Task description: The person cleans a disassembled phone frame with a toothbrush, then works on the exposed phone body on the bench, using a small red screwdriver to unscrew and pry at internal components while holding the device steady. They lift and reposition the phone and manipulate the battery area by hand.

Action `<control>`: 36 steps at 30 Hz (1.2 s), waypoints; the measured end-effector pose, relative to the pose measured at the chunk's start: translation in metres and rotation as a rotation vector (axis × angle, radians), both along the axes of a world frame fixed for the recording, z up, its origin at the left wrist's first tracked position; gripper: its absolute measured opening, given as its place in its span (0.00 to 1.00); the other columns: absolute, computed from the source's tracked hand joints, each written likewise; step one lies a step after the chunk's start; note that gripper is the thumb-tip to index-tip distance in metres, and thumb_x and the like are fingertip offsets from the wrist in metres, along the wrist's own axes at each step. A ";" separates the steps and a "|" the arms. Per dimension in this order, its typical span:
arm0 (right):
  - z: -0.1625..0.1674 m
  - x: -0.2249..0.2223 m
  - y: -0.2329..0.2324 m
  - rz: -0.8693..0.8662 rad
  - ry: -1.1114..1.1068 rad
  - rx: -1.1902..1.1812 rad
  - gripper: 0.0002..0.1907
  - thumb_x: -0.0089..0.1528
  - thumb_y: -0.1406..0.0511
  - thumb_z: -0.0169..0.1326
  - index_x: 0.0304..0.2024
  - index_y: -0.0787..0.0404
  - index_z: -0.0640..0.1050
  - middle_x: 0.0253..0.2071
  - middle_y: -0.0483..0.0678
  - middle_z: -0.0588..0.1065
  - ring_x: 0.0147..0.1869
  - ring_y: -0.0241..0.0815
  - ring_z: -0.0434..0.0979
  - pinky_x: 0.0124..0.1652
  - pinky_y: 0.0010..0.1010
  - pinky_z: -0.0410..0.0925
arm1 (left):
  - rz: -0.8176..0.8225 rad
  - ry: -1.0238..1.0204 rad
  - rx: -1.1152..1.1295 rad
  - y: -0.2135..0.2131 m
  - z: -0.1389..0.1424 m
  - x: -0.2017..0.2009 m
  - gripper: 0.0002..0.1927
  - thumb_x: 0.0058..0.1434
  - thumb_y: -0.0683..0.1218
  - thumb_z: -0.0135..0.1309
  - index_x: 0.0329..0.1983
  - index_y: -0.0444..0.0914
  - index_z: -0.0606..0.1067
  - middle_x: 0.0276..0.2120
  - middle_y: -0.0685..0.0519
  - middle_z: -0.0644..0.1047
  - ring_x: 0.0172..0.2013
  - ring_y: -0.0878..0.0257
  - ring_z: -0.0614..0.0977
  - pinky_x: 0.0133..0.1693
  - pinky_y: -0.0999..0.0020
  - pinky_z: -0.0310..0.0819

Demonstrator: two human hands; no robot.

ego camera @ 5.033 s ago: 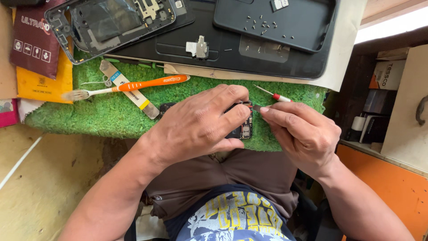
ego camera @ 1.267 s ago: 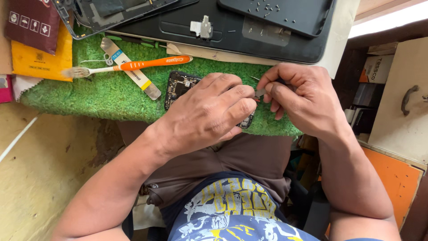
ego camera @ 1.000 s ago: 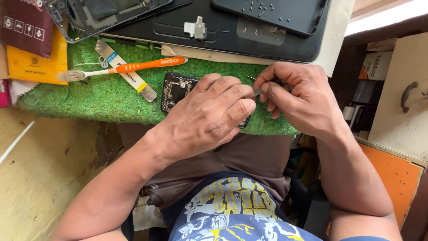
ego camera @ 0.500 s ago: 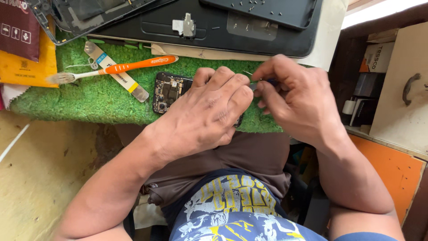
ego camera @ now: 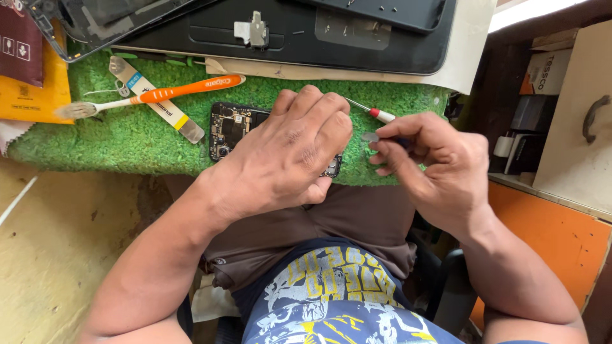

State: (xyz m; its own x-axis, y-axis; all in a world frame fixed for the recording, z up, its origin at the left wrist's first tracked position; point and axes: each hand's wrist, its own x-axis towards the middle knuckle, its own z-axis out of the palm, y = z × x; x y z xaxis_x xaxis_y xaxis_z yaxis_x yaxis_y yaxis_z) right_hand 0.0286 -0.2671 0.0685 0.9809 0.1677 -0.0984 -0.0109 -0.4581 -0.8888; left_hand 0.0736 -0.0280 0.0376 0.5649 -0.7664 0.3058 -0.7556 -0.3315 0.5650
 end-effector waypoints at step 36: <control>0.014 0.015 0.005 0.472 -0.409 -0.480 0.17 0.57 0.79 0.58 0.49 0.65 0.79 0.45 0.54 0.77 0.47 0.52 0.82 0.45 0.36 0.77 | -0.004 0.009 -0.036 0.001 -0.009 0.000 0.48 0.42 0.46 0.71 0.65 0.31 0.61 0.62 0.37 0.64 0.63 0.38 0.67 0.62 0.41 0.64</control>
State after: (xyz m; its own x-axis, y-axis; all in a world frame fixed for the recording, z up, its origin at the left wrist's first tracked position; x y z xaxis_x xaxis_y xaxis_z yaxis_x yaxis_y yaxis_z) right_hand 0.0435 -0.2617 0.0820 0.7907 0.6059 0.0877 0.5653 -0.6676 -0.4845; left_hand 0.0735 -0.0271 0.0291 0.5644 -0.7573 0.3286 -0.7519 -0.3072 0.5833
